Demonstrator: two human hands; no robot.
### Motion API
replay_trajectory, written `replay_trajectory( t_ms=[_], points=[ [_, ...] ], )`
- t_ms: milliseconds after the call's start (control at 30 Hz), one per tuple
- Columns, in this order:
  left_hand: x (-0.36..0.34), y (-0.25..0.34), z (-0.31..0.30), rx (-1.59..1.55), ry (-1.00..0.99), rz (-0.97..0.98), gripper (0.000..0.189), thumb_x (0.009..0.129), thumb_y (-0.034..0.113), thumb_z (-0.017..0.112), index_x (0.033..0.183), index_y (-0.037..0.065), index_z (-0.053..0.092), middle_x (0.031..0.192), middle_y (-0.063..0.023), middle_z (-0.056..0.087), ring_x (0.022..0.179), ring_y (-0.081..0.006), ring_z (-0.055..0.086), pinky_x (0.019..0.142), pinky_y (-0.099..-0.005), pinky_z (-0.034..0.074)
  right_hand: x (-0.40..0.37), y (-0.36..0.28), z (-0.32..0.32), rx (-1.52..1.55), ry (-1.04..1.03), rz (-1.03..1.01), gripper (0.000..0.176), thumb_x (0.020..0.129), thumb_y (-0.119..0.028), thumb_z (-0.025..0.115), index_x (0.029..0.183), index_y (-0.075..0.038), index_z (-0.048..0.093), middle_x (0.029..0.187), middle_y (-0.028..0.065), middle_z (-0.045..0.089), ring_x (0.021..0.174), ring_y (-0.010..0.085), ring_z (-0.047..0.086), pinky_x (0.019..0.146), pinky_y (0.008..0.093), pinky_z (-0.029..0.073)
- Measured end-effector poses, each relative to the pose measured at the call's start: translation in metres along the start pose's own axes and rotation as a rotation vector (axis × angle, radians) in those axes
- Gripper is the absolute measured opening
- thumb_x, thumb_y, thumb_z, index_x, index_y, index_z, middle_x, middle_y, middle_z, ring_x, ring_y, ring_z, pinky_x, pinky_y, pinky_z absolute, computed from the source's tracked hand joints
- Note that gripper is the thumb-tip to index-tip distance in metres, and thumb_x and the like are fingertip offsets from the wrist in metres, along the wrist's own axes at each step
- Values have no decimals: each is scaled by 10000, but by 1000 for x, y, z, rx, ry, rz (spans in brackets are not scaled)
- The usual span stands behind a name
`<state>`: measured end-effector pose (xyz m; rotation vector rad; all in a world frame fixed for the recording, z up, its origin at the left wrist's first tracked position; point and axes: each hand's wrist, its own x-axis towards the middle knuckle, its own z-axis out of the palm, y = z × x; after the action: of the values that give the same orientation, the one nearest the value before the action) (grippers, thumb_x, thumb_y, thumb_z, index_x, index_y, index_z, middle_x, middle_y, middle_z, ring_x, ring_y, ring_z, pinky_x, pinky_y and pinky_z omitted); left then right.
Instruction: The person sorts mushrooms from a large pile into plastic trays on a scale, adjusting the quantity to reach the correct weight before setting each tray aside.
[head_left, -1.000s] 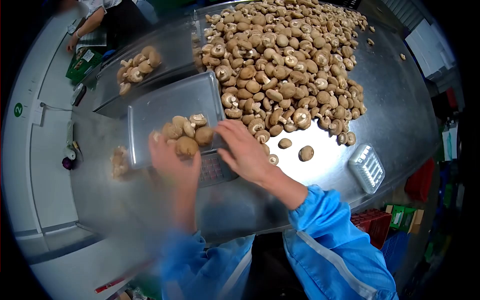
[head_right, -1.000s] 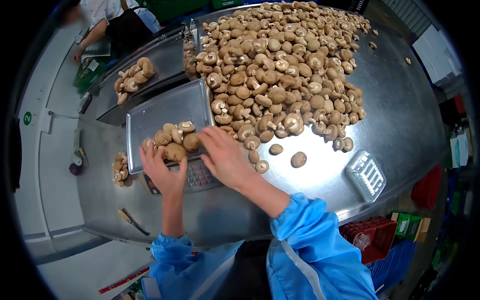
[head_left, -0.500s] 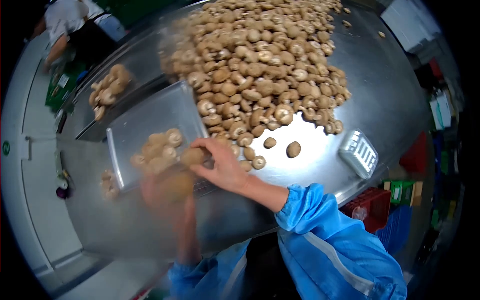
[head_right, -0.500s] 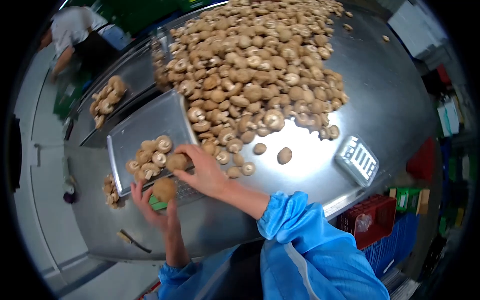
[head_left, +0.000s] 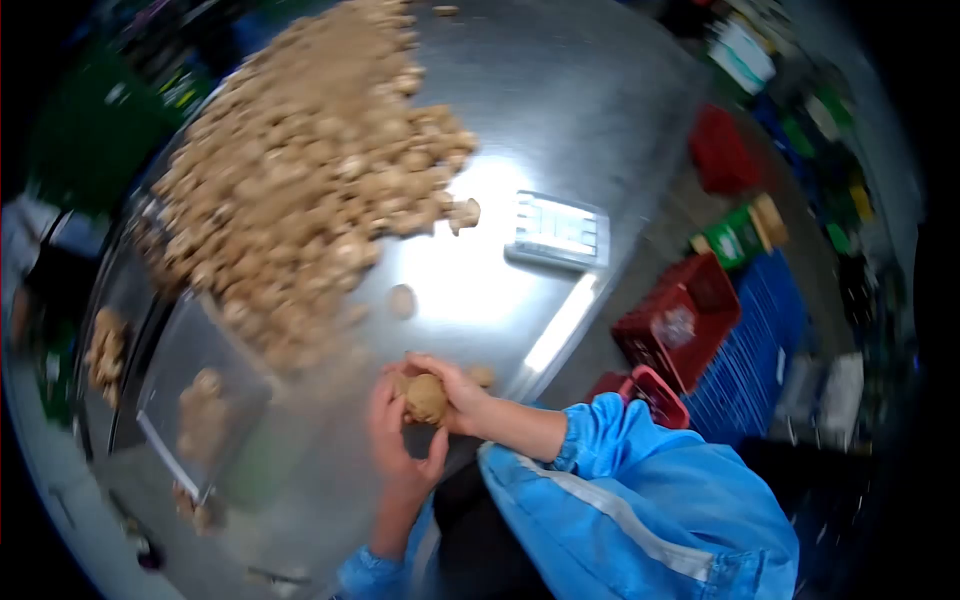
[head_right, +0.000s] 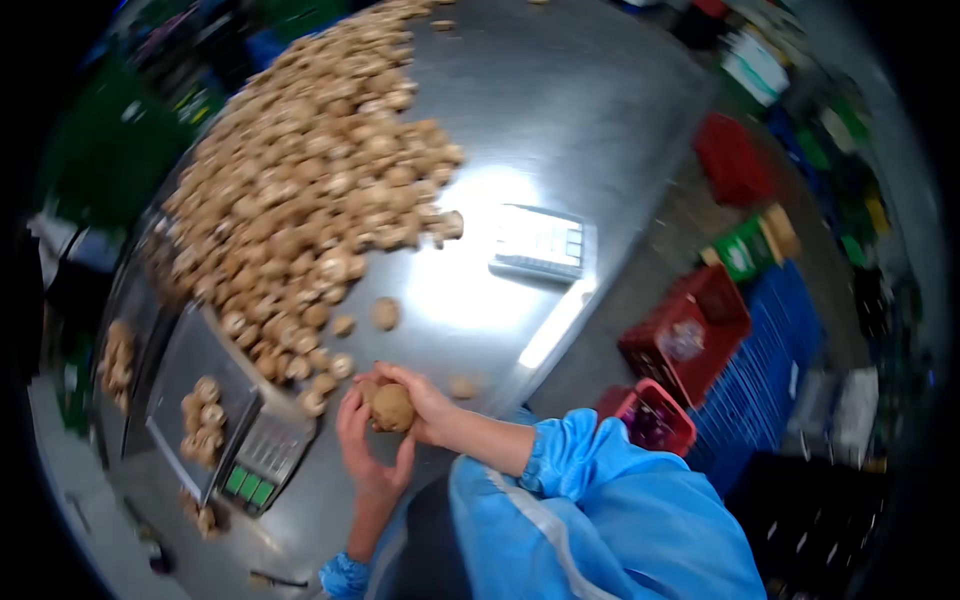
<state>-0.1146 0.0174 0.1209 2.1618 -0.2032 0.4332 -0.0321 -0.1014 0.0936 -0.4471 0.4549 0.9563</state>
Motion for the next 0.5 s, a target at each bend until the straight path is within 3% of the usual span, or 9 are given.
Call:
replay_trajectory(
  t_ms=[100,200,233,300,333,400,500],
  points=[
    [9,28,18,-76,-183,-58,713,772,118,743,1397,0,420,1462,-246,408,1348,-432,418,1108,-503,346,-35,-33,-44,22,-35,-82,378,983,-406,552,1169,-82,612,1094,85,684,946,233,687,680,363,582],
    [12,25,30,-18,-253,-63,615,798,35,690,1366,-18,460,1401,-231,486,1297,-397,481,1089,-456,377,-83,-72,-91,111,205,-343,396,961,-414,563,1163,-76,603,1064,105,670,868,234,663,612,330,554],
    [15,25,34,1,-277,-89,592,804,13,677,1357,-21,470,1385,-226,506,1285,-388,495,1084,-445,384,-98,-89,-122,166,139,-439,376,958,-395,556,1139,-68,599,1049,116,660,824,226,641,600,327,546],
    [17,23,41,32,-275,-154,507,812,-27,656,1302,-21,527,1327,-202,561,1236,-358,542,1055,-412,416,-146,-125,-164,190,448,-694,398,948,-396,561,1110,-33,583,1010,140,645,796,218,635,582,302,540],
    [16,18,43,42,-282,-185,495,812,-21,662,1291,-16,539,1314,-200,569,1219,-355,554,1042,-408,427,-174,-143,-185,285,471,-822,432,948,-420,564,1113,-21,576,1005,155,643,792,221,639,569,289,540],
    [15,14,46,45,-300,-200,472,812,-7,676,1270,-5,562,1281,-197,589,1183,-355,578,1014,-401,451,-225,-172,-247,332,490,-1095,494,951,-419,567,1189,13,541,1130,188,605,946,292,621,730,375,541],
    [24,14,55,49,-297,-136,445,814,18,697,1245,15,588,1223,-197,620,1128,-363,608,968,-397,484,-280,-192,-338,438,317,-1456,600,956,-419,571,1302,65,489,1319,238,549,1177,398,595,970,503,544]
  ],
)
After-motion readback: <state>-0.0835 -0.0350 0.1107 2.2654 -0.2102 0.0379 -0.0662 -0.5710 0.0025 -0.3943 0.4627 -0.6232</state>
